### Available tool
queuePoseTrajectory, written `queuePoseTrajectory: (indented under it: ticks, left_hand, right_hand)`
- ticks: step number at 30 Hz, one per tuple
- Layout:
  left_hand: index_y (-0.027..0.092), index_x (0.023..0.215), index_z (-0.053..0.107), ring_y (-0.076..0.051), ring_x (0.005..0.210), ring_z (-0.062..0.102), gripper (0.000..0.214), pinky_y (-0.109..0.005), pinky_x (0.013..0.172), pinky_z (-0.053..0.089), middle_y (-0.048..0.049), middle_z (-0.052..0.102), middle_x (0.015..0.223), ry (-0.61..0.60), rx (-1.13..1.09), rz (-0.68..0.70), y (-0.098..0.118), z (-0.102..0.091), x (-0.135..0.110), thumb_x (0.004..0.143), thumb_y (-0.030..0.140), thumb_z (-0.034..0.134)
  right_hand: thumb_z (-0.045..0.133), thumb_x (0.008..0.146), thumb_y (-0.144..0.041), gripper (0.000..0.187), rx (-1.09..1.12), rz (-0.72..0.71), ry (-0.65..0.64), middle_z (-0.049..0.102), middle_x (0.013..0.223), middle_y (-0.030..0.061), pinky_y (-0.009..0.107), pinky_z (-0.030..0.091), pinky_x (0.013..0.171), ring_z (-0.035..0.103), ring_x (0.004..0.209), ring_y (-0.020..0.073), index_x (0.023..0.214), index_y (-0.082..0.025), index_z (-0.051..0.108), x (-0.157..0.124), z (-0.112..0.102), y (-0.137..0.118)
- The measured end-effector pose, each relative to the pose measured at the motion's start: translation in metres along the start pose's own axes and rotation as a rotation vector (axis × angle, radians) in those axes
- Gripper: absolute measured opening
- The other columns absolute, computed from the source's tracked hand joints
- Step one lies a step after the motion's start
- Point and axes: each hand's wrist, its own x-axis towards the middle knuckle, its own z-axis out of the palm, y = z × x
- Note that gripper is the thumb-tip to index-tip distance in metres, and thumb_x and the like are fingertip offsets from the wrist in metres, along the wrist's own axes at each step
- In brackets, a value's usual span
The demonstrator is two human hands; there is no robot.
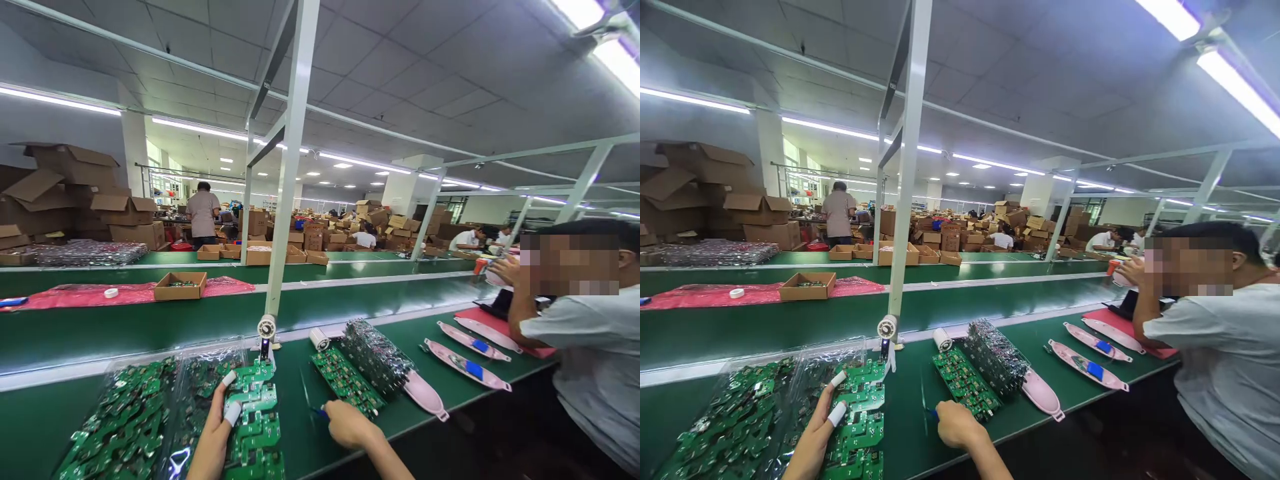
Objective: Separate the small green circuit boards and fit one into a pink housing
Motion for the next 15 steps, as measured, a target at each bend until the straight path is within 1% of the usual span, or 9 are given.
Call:
queuePoseTrajectory:
  ticks: [3, 5, 8, 9, 10, 12, 13, 14, 15]
  left_hand:
    - [0.019, 0.135, 0.045, -0.027, 0.144, 0.026, 0.061, -0.041, 0.119, 0.017, -0.0104, 0.041, 0.153, -0.001, -0.036, 0.006, -0.002, -0.001, 0.000, 0.083, 0.048, 0.053]
    - [0.018, 0.142, 0.035, -0.027, 0.145, 0.024, 0.070, -0.039, 0.118, 0.019, -0.0119, 0.033, 0.157, 0.005, -0.048, 0.005, -0.001, 0.000, 0.000, 0.081, 0.045, 0.055]
    - [0.014, 0.150, 0.010, -0.029, 0.144, 0.026, 0.086, -0.040, 0.118, 0.020, -0.0174, 0.025, 0.159, -0.004, -0.066, -0.041, 0.006, 0.001, -0.001, 0.082, 0.039, 0.055]
    - [0.013, 0.151, 0.006, -0.028, 0.144, 0.027, 0.086, -0.040, 0.118, 0.019, -0.0185, 0.023, 0.159, -0.001, -0.075, -0.050, 0.009, 0.001, -0.001, 0.083, 0.037, 0.053]
    - [0.014, 0.151, 0.004, -0.028, 0.145, 0.025, 0.084, -0.040, 0.118, 0.017, -0.0184, 0.022, 0.160, 0.014, -0.086, -0.050, 0.012, 0.001, -0.001, 0.085, 0.036, 0.050]
    - [0.017, 0.151, 0.003, -0.025, 0.147, 0.017, 0.079, -0.039, 0.119, 0.010, -0.0148, 0.015, 0.162, 0.081, -0.104, -0.005, 0.018, 0.002, -0.001, 0.088, 0.035, 0.047]
    - [0.020, 0.151, 0.002, -0.024, 0.148, 0.012, 0.077, -0.038, 0.120, 0.006, -0.0123, 0.010, 0.163, 0.124, -0.108, 0.030, 0.020, 0.004, -0.002, 0.089, 0.036, 0.046]
    - [0.022, 0.151, 0.002, -0.023, 0.149, 0.006, 0.077, -0.038, 0.120, 0.003, -0.0099, 0.005, 0.163, 0.169, -0.105, 0.065, 0.021, 0.006, -0.003, 0.090, 0.037, 0.046]
    - [0.023, 0.150, 0.002, -0.023, 0.149, 0.002, 0.077, -0.037, 0.120, 0.001, -0.0079, 0.003, 0.164, 0.212, -0.096, 0.095, 0.021, 0.008, -0.004, 0.090, 0.039, 0.046]
  right_hand:
    - [0.057, 0.049, 0.012, 0.031, -0.243, 0.043, 0.018, 0.073, 0.084, 0.0276, 0.063, 0.046, 0.074, 0.068, 0.086, 0.0481, 0.066, -0.007, 0.074, 0.010, -0.010, -0.015]
    - [0.058, 0.050, 0.013, 0.034, -0.345, 0.051, 0.069, 0.072, 0.090, 0.0302, 0.070, 0.040, 0.079, 0.065, 0.093, 0.0512, 0.072, -0.006, 0.075, 0.009, -0.021, -0.023]
    - [0.056, 0.063, 0.007, 0.032, -0.371, 0.035, 0.182, 0.068, 0.102, 0.0337, 0.069, 0.032, 0.092, 0.058, 0.108, 0.0499, 0.089, 0.001, 0.074, 0.001, -0.040, -0.023]
    - [0.054, 0.068, 0.004, 0.035, -0.347, 0.026, 0.218, 0.066, 0.108, 0.0335, 0.066, 0.032, 0.095, 0.056, 0.112, 0.0477, 0.099, 0.002, 0.071, -0.003, -0.043, -0.020]
    - [0.051, 0.074, 0.000, 0.039, -0.323, 0.010, 0.241, 0.065, 0.113, 0.0310, 0.060, 0.035, 0.097, 0.056, 0.113, 0.0435, 0.110, 0.001, 0.067, -0.007, -0.041, -0.017]
    - [0.045, 0.086, -0.013, 0.043, -0.137, -0.003, 0.260, 0.068, 0.113, 0.0217, 0.046, 0.047, 0.091, 0.064, 0.104, 0.0327, 0.126, -0.008, 0.058, -0.014, -0.022, -0.013]
    - [0.040, 0.091, -0.023, 0.042, -0.010, -0.017, 0.238, 0.072, 0.105, 0.0156, 0.038, 0.053, 0.080, 0.070, 0.089, 0.0259, 0.128, -0.012, 0.056, -0.018, -0.005, -0.013]
    - [0.044, 0.090, -0.034, 0.043, 0.404, 0.039, 0.227, 0.074, 0.088, 0.0145, 0.038, 0.055, 0.067, 0.070, 0.071, 0.0262, 0.122, -0.010, 0.060, -0.020, 0.016, -0.015]
    - [0.051, 0.085, -0.047, 0.047, 0.765, 0.085, 0.206, 0.073, 0.075, 0.0118, 0.040, 0.055, 0.060, 0.069, 0.064, 0.0272, 0.115, -0.012, 0.063, -0.022, 0.039, -0.018]
